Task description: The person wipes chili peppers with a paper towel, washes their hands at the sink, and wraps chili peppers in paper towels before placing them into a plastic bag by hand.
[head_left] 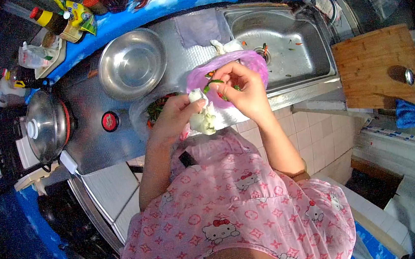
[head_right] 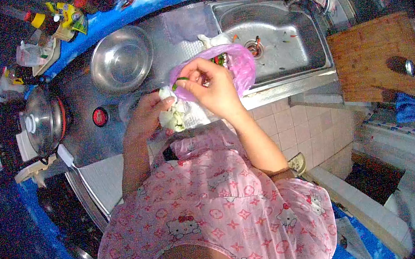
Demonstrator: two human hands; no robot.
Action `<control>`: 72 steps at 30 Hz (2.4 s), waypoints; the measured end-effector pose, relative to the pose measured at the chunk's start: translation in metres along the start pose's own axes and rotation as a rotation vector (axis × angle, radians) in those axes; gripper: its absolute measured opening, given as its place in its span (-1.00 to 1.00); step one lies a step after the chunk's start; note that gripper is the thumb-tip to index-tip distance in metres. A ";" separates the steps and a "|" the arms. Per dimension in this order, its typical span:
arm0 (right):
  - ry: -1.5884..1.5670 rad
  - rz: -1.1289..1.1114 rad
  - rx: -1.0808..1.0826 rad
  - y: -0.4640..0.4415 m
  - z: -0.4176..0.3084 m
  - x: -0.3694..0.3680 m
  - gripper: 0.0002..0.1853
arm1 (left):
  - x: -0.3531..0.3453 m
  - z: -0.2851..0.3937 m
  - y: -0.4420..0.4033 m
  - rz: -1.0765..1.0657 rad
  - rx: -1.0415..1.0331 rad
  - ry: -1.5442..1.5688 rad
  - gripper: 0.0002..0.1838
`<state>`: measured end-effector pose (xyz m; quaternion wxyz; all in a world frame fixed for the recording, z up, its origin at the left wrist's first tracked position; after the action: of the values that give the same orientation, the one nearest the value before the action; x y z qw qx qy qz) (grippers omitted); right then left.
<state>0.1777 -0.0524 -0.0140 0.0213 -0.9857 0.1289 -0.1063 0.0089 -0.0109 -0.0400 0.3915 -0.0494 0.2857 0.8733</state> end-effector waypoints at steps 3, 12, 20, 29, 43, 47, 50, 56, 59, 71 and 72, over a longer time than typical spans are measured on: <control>-0.127 0.058 -0.035 -0.001 -0.001 0.009 -0.88 | -0.004 0.005 0.003 0.056 -0.127 -0.067 -0.78; 0.048 -0.145 -0.089 0.006 0.002 -0.004 -0.86 | -0.005 0.006 0.005 0.058 -0.184 0.096 -0.80; 0.038 -0.218 -0.086 0.010 0.011 -0.026 -0.84 | 0.009 -0.008 0.016 0.043 -0.025 -0.122 -0.82; -0.070 -0.182 -0.173 0.020 -0.005 -0.053 -0.84 | 0.020 0.002 0.049 0.081 -0.079 -0.219 -0.81; -0.137 -0.117 -0.270 0.040 -0.001 -0.088 -0.85 | 0.061 -0.030 0.064 0.038 -0.231 -0.114 -0.85; -0.137 0.027 -0.210 0.044 0.015 -0.107 -0.89 | 0.070 -0.040 0.066 0.120 -0.168 -0.254 -0.82; -0.120 0.310 -0.130 0.033 0.051 -0.103 -0.88 | 0.116 -0.055 0.069 0.316 -0.204 -0.400 -0.79; 0.207 0.204 -0.161 0.046 0.116 -0.145 -0.61 | 0.134 -0.043 0.082 0.497 -0.254 -0.079 -0.72; 0.353 0.280 -0.059 0.042 0.108 -0.148 -0.55 | 0.134 -0.053 0.071 0.368 -0.277 0.094 -0.69; -0.268 0.064 -0.249 0.049 0.050 -0.071 -0.82 | 0.063 -0.028 0.031 -0.062 -0.438 -0.221 -0.72; -0.248 0.078 -0.217 0.049 0.049 -0.062 -0.83 | 0.055 -0.021 0.026 -0.066 -0.439 -0.265 -0.72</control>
<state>0.1174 -0.0833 -0.0781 -0.0655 -0.9820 0.1742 0.0313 -0.0505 -0.0001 -0.0630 0.4336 -0.0274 0.0338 0.9001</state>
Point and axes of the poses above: each hand's wrist, its own y-axis away from the middle knuckle, its own x-axis out of the back of the hand, z = x × y, the point moved 2 cm from there along -y, towards the middle knuckle, and after that the axes turned 5 degrees about y, right-handed, at the moved point
